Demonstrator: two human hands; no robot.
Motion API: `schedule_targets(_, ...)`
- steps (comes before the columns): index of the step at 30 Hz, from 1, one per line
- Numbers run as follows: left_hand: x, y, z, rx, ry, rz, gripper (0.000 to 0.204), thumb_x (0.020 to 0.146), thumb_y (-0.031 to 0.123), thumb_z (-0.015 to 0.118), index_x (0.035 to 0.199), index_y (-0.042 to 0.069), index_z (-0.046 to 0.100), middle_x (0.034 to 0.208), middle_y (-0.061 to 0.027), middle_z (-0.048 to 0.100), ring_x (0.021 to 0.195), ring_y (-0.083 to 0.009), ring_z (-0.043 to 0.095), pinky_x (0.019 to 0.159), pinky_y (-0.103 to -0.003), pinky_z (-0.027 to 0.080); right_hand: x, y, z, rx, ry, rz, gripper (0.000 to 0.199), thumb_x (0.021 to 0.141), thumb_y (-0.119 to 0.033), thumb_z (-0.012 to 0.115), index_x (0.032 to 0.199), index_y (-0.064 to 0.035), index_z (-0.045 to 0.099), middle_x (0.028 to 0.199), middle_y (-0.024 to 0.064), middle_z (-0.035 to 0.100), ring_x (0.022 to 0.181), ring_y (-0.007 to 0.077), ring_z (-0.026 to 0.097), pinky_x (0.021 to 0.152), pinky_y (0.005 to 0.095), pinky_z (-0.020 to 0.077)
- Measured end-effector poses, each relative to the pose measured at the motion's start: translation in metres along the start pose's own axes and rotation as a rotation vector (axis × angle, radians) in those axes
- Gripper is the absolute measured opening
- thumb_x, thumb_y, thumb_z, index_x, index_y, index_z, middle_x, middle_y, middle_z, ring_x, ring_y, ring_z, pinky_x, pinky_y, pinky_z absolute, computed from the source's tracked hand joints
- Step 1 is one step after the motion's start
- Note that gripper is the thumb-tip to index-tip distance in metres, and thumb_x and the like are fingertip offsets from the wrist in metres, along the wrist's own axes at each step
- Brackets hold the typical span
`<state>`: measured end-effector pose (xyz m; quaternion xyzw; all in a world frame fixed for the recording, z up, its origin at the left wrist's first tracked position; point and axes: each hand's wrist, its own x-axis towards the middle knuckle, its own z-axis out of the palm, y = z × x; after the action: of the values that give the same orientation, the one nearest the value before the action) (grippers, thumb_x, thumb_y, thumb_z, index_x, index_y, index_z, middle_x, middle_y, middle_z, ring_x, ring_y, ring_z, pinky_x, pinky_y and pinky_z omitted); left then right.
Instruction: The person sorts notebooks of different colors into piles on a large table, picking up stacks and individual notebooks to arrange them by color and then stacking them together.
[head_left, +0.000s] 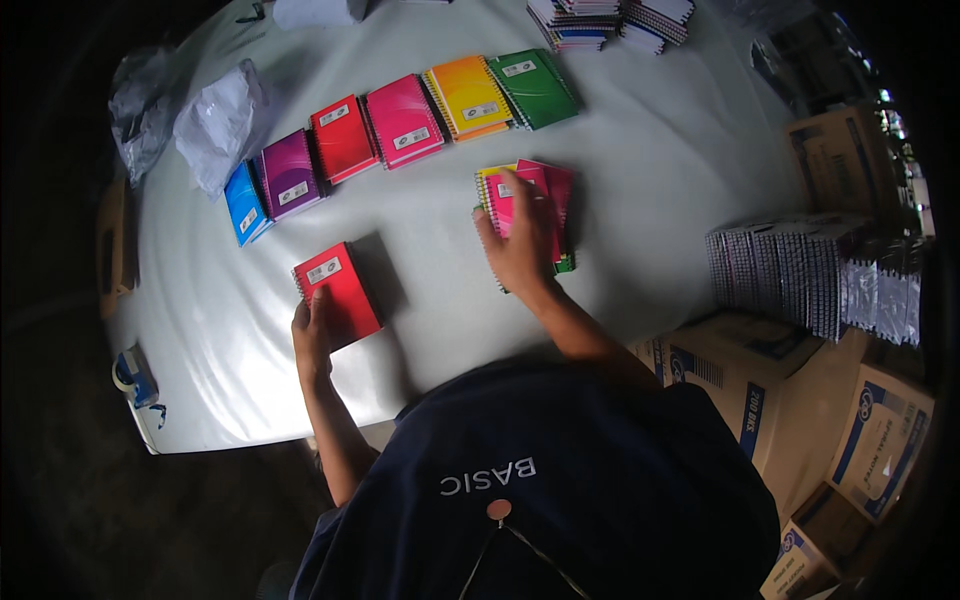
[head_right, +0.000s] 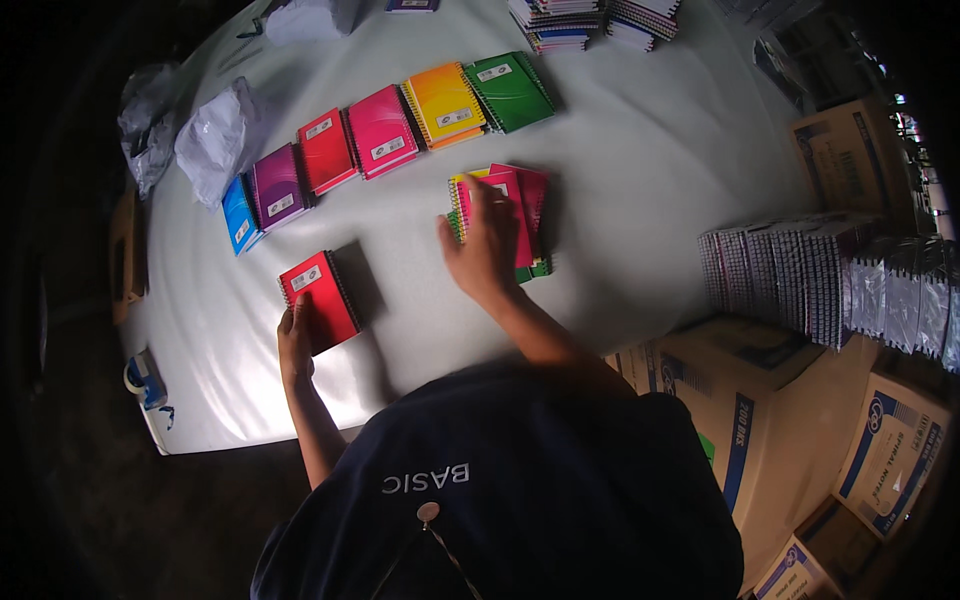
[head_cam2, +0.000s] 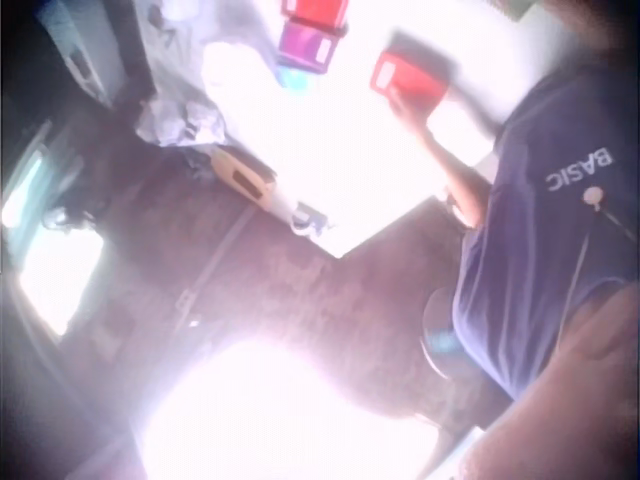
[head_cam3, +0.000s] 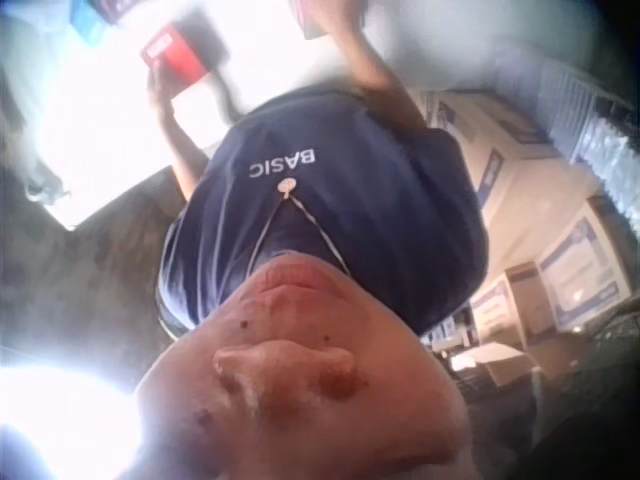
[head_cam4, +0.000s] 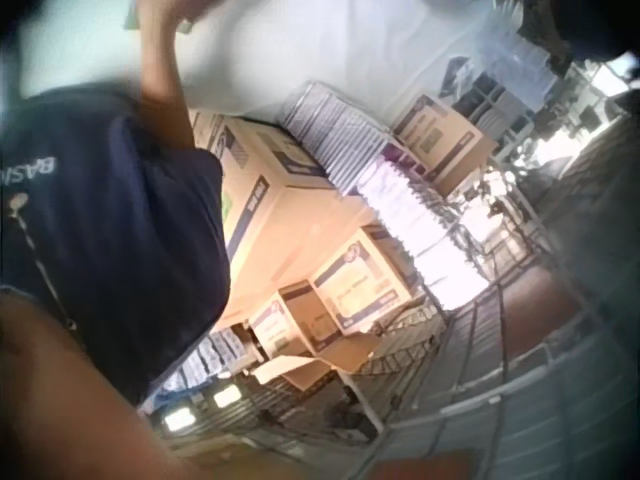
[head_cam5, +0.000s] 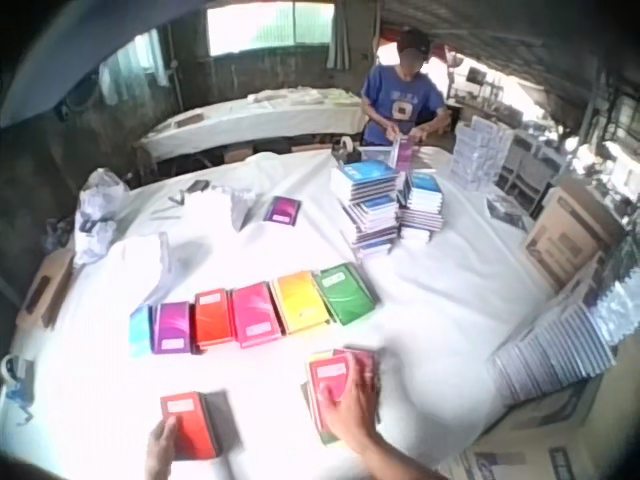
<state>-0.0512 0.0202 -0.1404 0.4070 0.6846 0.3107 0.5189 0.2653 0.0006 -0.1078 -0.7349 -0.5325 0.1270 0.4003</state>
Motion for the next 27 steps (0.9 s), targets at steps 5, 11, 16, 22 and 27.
schedule_targets(5,-0.026,0.052,0.048,1.130,0.614,0.602,0.062,0.080,0.042,0.067,0.118,-0.004,0.050,0.109,-0.0219,0.055,0.104,-0.0327,0.050,0.089,-0.039,0.041,0.004,0.111,-0.030,-0.129,-0.120,0.458,0.085,0.075,-0.035,0.071,0.134,0.0079,0.027,0.120,0.0289,0.049,0.115,0.0414,0.044,0.099,0.0476,0.0353)
schedule_targets(11,-0.026,0.037,0.222,0.607,-0.189,0.502,0.080,0.086,0.046,0.057,0.132,-0.013,0.029,0.121,-0.0312,0.041,0.114,-0.0419,0.043,0.097,-0.046,0.036,0.007,0.105,-0.018,0.087,-0.231,0.383,0.068,0.066,-0.034,0.078,0.113,0.0029,0.045,0.111,0.0253,0.055,0.107,0.0404,0.050,0.095,0.0486,0.0366)
schedule_targets(16,-0.033,0.029,0.249,0.490,-0.302,0.584,0.074,0.085,0.022,0.060,0.137,-0.009,0.018,0.131,-0.0296,0.029,0.120,-0.0397,0.038,0.099,-0.047,0.035,-0.005,0.084,-0.031,0.895,-0.263,0.573,0.043,0.075,-0.013,0.073,0.111,0.0010,0.053,0.099,0.0114,0.064,0.093,0.0202,0.061,0.085,0.0351,0.0480)
schedule_targets(22,-0.048,0.082,0.203,-0.183,-0.602,0.641,0.082,0.072,-0.005,0.061,0.142,0.004,0.018,0.131,-0.0153,0.034,0.120,-0.0247,0.041,0.103,-0.035,0.033,-0.031,0.051,-0.049,1.096,-0.157,0.160,0.057,0.073,-0.006,0.076,0.120,-0.0024,0.045,0.108,0.0050,0.056,0.101,0.0140,0.056,0.089,0.0282,0.0448)
schedule_targets(27,-0.026,0.062,0.208,-0.083,-0.692,0.610,0.071,0.069,-0.004,0.067,0.131,0.004,0.033,0.118,-0.0103,0.047,0.113,-0.0198,0.046,0.098,-0.033,0.037,-0.022,0.068,-0.025,1.044,-0.131,0.083,0.066,0.065,-0.017,0.084,0.116,-0.0026,0.046,0.106,0.0071,0.055,0.098,0.0143,0.055,0.084,0.0292,0.0465)
